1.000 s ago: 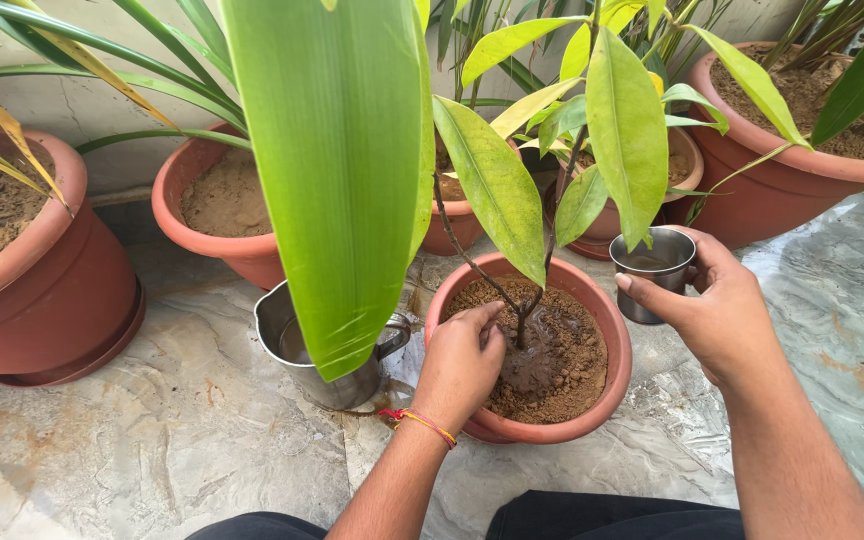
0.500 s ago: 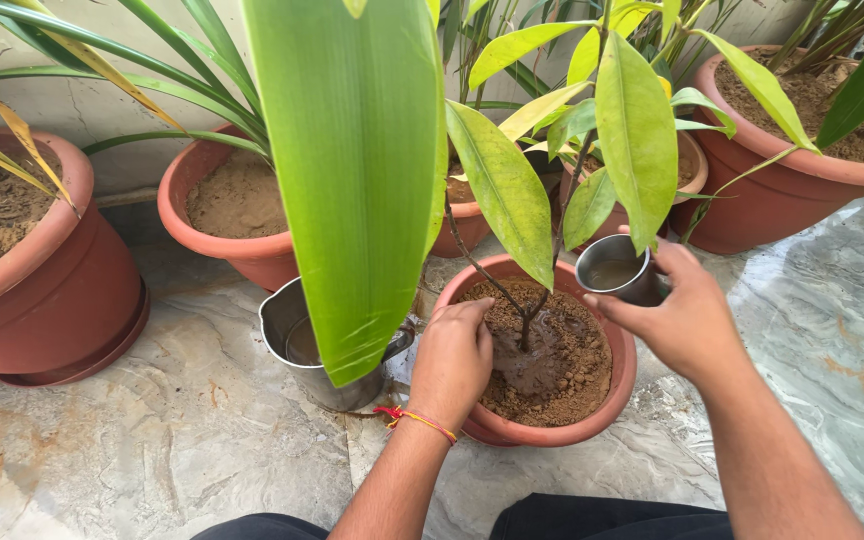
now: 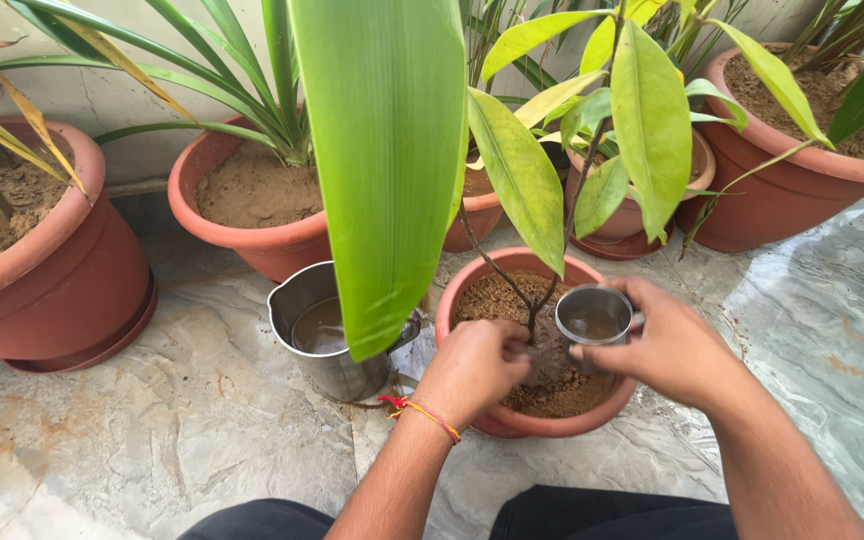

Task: The person waters several potted plants on a tiled balcony using a metal cup to pour water from a larger metal pitcher. They water the soil around the base of each plant and occasionally use their hands to spread the water into the soil.

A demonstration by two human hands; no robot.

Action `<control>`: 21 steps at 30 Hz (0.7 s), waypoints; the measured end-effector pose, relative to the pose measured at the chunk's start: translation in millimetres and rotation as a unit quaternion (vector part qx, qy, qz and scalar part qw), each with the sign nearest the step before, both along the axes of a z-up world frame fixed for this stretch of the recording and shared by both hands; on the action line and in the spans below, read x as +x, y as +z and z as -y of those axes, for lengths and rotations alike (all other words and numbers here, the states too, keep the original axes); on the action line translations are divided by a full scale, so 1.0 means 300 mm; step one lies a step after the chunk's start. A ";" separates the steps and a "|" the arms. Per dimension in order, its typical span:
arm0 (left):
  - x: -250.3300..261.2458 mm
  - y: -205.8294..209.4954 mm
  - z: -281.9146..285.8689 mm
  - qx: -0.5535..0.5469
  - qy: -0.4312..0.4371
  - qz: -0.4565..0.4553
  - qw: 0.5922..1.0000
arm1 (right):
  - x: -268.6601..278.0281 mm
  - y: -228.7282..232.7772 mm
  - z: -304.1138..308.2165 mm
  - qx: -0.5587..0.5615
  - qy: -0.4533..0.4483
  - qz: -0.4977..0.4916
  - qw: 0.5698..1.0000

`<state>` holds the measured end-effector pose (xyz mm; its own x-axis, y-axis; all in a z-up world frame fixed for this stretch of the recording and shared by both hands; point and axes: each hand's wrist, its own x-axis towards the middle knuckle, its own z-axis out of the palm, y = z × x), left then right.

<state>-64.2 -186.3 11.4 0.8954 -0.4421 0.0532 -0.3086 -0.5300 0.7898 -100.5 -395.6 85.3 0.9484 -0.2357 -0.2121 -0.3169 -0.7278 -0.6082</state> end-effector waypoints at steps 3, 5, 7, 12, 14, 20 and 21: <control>-0.054 0.041 0.012 -0.090 -0.084 -0.004 0.992 | -0.057 0.001 -0.019 0.069 0.070 0.007 0.995; -0.084 0.054 0.027 -0.150 -0.098 0.012 0.984 | -0.077 -0.010 -0.034 0.150 0.101 0.028 0.983; -0.107 0.060 0.033 -0.185 -0.067 0.035 0.980 | -0.101 -0.008 -0.042 0.181 0.135 0.044 0.973; -0.146 0.096 -0.016 -0.155 -0.024 0.030 0.987 | -0.179 0.071 -0.070 -0.194 0.248 0.383 0.868; -0.159 0.115 -0.027 -0.141 -0.009 0.042 0.989 | -0.175 0.099 -0.091 -0.085 0.247 0.252 0.932; -0.173 0.098 -0.030 -0.082 0.004 0.097 0.992 | 0.001 0.013 -0.144 -0.165 0.361 0.018 0.918; -0.172 0.093 -0.028 -0.073 0.006 0.089 0.993 | 0.037 -0.008 -0.139 -0.157 0.374 -0.013 0.914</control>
<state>-115.7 -178.0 39.2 0.8706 -0.4082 0.2747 -0.4458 -0.4180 0.7915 -89.4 -353.8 82.9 0.8652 0.4227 -0.2697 0.3289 -0.8845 -0.3309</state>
